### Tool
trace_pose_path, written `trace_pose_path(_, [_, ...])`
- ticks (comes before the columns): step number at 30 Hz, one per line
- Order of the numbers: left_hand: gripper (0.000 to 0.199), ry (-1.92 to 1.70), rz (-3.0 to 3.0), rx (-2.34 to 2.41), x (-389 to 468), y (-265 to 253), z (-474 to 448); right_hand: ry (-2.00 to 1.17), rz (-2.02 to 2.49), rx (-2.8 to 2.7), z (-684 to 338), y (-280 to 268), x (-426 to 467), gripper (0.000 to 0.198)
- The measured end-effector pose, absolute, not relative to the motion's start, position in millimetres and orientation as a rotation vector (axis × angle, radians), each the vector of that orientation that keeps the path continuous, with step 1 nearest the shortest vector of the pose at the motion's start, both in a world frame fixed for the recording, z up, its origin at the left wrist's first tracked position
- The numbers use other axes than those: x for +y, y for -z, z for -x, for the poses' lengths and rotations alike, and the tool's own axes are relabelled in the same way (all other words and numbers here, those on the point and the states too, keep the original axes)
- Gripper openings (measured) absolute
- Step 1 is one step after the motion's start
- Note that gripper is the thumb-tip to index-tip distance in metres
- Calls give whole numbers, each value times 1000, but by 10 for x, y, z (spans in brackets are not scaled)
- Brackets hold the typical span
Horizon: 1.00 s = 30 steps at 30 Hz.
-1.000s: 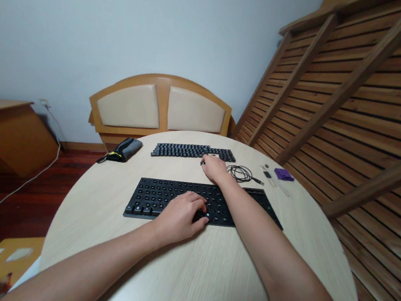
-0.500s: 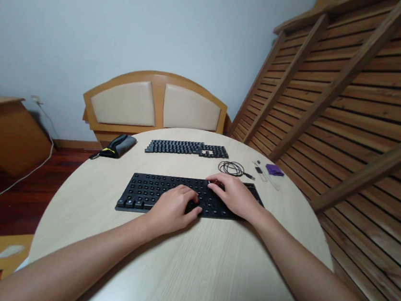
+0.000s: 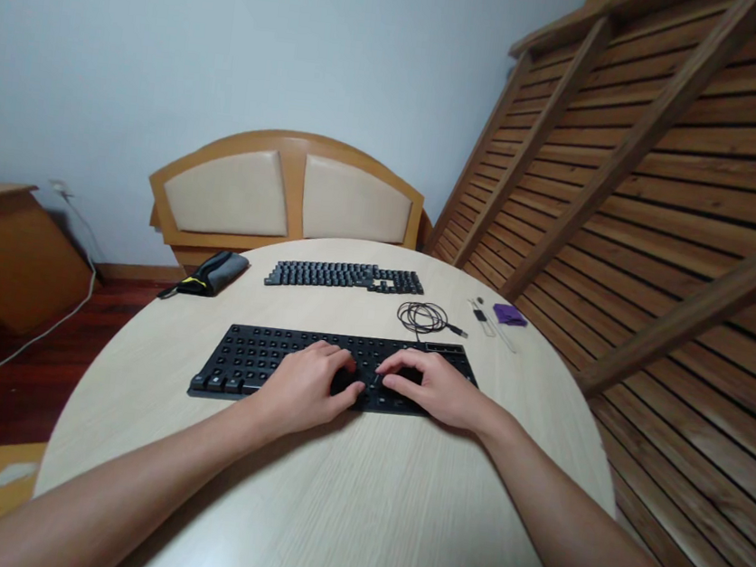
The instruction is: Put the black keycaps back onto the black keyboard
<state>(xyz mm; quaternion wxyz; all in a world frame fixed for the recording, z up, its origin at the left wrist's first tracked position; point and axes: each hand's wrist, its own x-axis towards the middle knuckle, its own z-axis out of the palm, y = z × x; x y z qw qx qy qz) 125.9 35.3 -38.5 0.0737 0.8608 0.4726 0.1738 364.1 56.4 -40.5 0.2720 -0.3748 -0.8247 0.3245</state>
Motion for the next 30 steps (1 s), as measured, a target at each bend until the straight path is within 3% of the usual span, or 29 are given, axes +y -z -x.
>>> trace_pose_path(5, [16, -663, -2571, 1364, 331, 389, -1267, -959, 985, -2192, -3591, 404, 525, 13])
trace_pose_path(11, [22, -827, -2344, 1199, 315, 434, -1307, -977, 956, -2161, -3547, 436, 519, 11])
trace_pose_path(30, [17, -723, -2138, 1141, 424, 463, -1270, -772, 945, -2294, -3524, 476, 526, 10])
